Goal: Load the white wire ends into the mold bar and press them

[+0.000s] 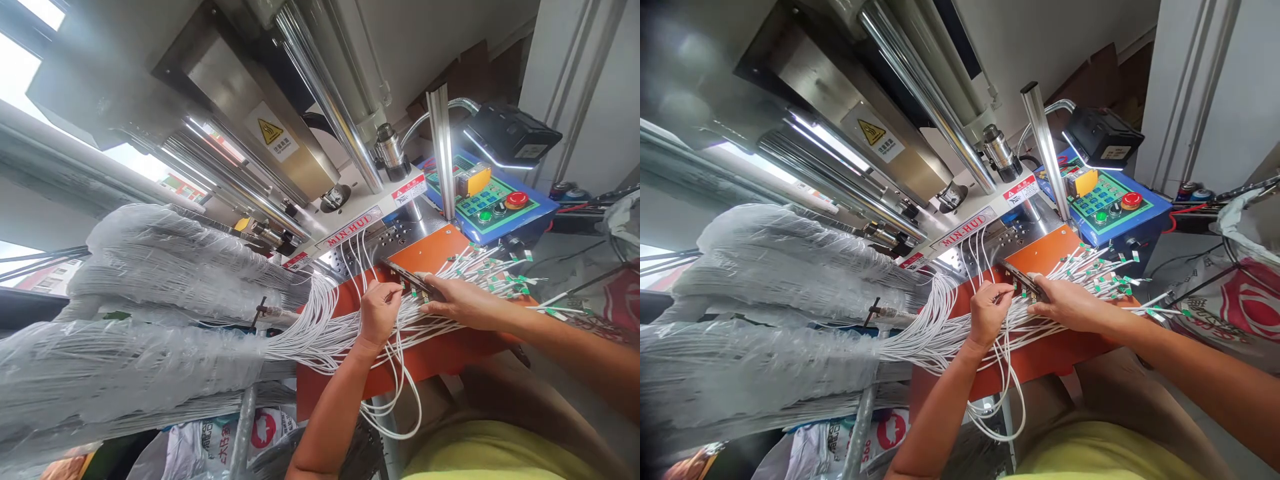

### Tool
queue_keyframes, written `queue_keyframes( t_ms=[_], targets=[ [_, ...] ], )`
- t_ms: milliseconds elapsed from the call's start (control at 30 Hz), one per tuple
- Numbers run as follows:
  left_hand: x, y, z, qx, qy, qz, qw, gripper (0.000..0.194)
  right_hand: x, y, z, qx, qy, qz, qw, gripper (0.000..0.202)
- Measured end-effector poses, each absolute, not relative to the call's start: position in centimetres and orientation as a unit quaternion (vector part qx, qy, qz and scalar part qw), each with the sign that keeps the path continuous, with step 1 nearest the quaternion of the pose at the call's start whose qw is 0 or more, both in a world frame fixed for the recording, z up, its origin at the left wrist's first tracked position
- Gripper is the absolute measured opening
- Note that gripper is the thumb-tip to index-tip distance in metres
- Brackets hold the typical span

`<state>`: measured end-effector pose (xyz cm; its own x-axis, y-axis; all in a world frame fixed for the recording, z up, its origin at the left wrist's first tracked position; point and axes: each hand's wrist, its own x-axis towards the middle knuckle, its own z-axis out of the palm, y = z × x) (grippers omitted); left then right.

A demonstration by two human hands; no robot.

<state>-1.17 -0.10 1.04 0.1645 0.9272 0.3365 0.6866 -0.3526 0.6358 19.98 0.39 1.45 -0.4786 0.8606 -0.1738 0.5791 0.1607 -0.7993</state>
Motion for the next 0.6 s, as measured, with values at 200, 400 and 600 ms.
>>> queue_keyframes(
  t_ms=[200,400,600],
  targets=[
    [-1.2,0.0,0.8,0.74,0.542,0.358,0.174,0.017,20.1,0.7,1.4,-0.447,-0.763,0.437,0.165,0.037],
    [-1.5,0.6,1.1,0.707,0.567,0.354,0.23,0.012,20.1,0.8,1.6,-0.443,-0.769,0.428,0.171,0.03],
    [-3.1,-0.5,1.2,0.588,0.573,0.365,0.44,0.049,20.1,0.8,1.3,-0.45,-0.743,0.461,0.181,0.04]
  ],
)
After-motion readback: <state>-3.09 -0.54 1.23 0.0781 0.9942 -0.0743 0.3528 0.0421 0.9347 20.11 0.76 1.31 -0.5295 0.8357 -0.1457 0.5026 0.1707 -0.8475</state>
